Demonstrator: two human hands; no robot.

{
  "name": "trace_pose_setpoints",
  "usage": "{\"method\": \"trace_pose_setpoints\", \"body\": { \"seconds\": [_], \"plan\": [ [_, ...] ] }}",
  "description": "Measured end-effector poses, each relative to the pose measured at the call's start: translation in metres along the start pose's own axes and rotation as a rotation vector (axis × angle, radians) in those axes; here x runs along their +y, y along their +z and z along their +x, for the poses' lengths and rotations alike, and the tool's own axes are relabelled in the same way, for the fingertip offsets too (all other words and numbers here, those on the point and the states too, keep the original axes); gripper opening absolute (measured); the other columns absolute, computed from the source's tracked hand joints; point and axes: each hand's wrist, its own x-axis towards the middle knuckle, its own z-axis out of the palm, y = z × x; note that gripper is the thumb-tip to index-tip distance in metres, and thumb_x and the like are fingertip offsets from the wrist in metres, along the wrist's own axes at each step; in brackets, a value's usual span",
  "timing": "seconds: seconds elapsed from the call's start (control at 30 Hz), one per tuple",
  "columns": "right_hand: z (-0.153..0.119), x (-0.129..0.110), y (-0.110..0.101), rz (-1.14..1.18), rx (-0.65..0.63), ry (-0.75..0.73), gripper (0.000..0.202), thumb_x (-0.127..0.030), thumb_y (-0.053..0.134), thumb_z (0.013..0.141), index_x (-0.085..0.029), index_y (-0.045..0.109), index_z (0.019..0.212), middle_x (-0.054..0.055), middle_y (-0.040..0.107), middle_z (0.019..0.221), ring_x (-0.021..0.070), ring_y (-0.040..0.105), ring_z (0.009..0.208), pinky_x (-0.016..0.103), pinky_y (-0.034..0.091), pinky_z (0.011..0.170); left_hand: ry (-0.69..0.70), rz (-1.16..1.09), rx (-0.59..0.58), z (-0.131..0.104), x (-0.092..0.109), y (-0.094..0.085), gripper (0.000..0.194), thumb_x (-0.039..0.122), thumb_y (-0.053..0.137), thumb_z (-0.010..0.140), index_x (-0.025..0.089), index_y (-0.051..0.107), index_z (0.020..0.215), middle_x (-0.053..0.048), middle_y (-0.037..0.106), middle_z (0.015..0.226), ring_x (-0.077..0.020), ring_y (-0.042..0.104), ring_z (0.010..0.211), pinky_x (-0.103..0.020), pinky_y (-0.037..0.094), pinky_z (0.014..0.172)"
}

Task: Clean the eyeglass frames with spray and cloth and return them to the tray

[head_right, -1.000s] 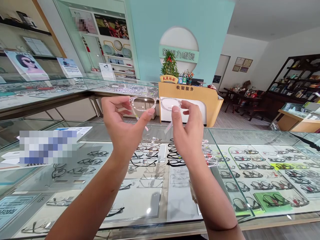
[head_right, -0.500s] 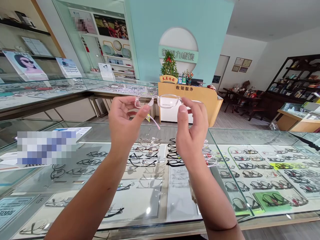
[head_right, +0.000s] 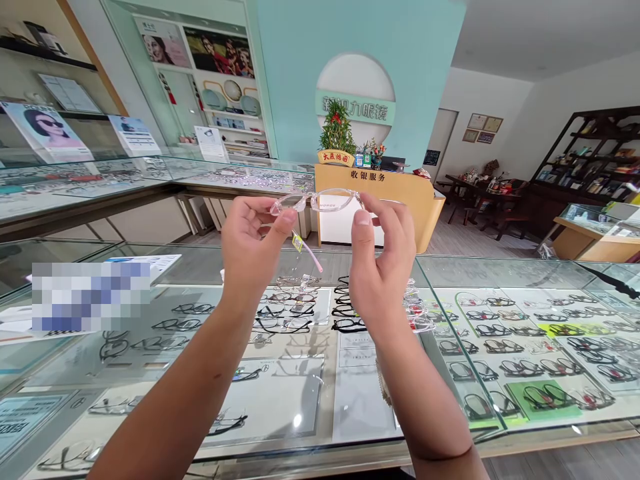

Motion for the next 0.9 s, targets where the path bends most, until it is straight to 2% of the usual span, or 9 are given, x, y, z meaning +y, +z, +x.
{"method": "trace_pose_setpoints", "body": {
  "seconds": [0.1,0.3,0.53,0.67,0.9],
  "plan": [
    [0.0,0.001,0.001,0.021,-0.005,0.015,0.033,-0.045,0.05,0.113,-0.03,0.077,0.123,0.009,0.074,0.115,0.0259,0.071,0.113,0.049,0.057,0.1,0.026,0.019,0.016,-0.001,0.001,0.0,0.044,0.051,0.09,0.084,0.025,0.063,0.107,-0.004,0.07,0.105,-0.0176,0.068,0.091,-0.034,0.054,0.079],
    [0.0,0.002,0.003,0.068,-0.031,0.075,0.031,-0.046,0.052,0.111,-0.027,0.074,0.121,0.009,0.075,0.119,0.0263,0.069,0.114,0.049,0.055,0.1,0.168,0.117,0.103,-0.006,0.006,0.001,0.046,0.044,0.092,0.082,0.027,0.06,0.111,-0.002,0.068,0.106,-0.0193,0.069,0.098,-0.037,0.056,0.088],
    [-0.001,0.007,0.004,0.031,-0.038,0.072,0.032,-0.049,0.051,0.113,-0.027,0.071,0.122,0.009,0.076,0.122,0.0255,0.07,0.113,0.046,0.055,0.095,0.318,0.181,0.168,-0.009,0.01,0.002,0.054,0.051,0.095,0.079,0.027,0.06,0.113,-0.004,0.068,0.112,-0.023,0.067,0.103,-0.043,0.055,0.091],
    [-0.002,0.01,0.005,0.03,-0.04,0.096,0.033,-0.051,0.051,0.112,-0.027,0.07,0.124,0.01,0.075,0.123,0.0256,0.07,0.111,0.046,0.055,0.094,0.346,0.211,0.167,-0.011,0.009,0.001,0.059,0.053,0.095,0.078,0.029,0.059,0.117,-0.005,0.068,0.117,-0.0257,0.068,0.108,-0.045,0.055,0.093],
    [-0.002,0.013,0.007,0.076,-0.048,0.153,0.034,-0.055,0.055,0.11,-0.026,0.07,0.122,0.01,0.075,0.124,0.0251,0.068,0.108,0.047,0.053,0.096,0.364,0.206,0.159,-0.015,0.016,0.0,0.052,0.051,0.095,0.081,0.034,0.059,0.114,-0.006,0.064,0.118,-0.0279,0.066,0.109,-0.049,0.054,0.093]
  ]
}}
